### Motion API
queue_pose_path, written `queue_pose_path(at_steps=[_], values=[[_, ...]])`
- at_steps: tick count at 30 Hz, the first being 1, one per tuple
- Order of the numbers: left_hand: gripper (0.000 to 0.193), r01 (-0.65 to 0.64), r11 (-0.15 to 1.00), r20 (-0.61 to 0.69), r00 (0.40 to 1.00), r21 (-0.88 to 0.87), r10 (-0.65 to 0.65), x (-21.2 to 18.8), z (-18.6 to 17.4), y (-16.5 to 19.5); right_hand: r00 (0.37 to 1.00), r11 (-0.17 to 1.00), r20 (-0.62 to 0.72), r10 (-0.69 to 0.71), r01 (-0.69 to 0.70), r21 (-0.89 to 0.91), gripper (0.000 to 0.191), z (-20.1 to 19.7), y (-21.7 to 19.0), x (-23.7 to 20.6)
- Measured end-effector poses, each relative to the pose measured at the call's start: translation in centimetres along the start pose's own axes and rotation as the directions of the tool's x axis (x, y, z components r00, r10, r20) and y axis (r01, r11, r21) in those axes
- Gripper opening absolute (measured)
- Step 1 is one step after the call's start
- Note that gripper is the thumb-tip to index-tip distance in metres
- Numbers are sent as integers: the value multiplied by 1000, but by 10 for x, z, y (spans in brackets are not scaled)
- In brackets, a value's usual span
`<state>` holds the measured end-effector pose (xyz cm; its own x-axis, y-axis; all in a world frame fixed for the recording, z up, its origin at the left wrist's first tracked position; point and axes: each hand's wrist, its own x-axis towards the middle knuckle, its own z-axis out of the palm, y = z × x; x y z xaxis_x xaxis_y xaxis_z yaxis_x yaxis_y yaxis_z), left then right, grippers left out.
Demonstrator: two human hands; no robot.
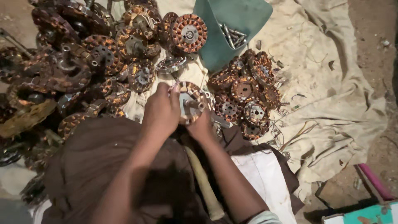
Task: The person sits on the ground surrounded by scrap motor stators and uses a hammer to strike the copper-wound rotors, breaking them apart. They pick up each stator, hammer it, set it aside, and handle small metal pieces, working through the pile one item at a time.
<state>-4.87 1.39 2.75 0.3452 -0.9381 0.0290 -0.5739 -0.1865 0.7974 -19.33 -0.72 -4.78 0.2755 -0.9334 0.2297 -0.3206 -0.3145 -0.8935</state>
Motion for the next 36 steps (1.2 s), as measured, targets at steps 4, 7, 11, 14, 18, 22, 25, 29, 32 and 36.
queue_pose_path(at_steps=[4,7,11,14,18,22,25,29,32,36], values=[[36,-89,977,101,992,192,71,12,3,-5,992,998,-109,-69,69,-10,50,0,-4,-1],[46,70,989,228,969,132,-99,22,-5,-4,984,988,-119,-131,119,-97,43,-6,1,-1],[63,17,999,223,975,-46,-7,29,-16,8,998,997,-67,-11,6,-79,37,-18,12,2],[65,-111,991,364,928,78,75,36,-17,22,1000,991,-14,-13,11,-130,28,-23,22,2],[58,-128,969,411,911,209,32,45,-13,27,996,998,71,57,-57,5,51,-23,35,1],[57,-8,988,331,943,152,-43,49,-6,9,995,996,100,-8,17,-87,34,-21,45,1],[56,68,992,276,956,108,-96,51,3,-8,991,986,59,-120,126,-108,39,-18,47,1],[52,108,992,214,969,68,-120,42,11,-14,982,966,67,-178,187,-178,40,-13,45,-3],[50,119,989,182,978,-83,-102,28,2,-7,968,935,115,-225,247,-256,48,-9,46,-5],[46,-512,855,-34,859,-80,511,11,-21,-2,933,879,220,-283,345,-330,54,-1,52,-6]])
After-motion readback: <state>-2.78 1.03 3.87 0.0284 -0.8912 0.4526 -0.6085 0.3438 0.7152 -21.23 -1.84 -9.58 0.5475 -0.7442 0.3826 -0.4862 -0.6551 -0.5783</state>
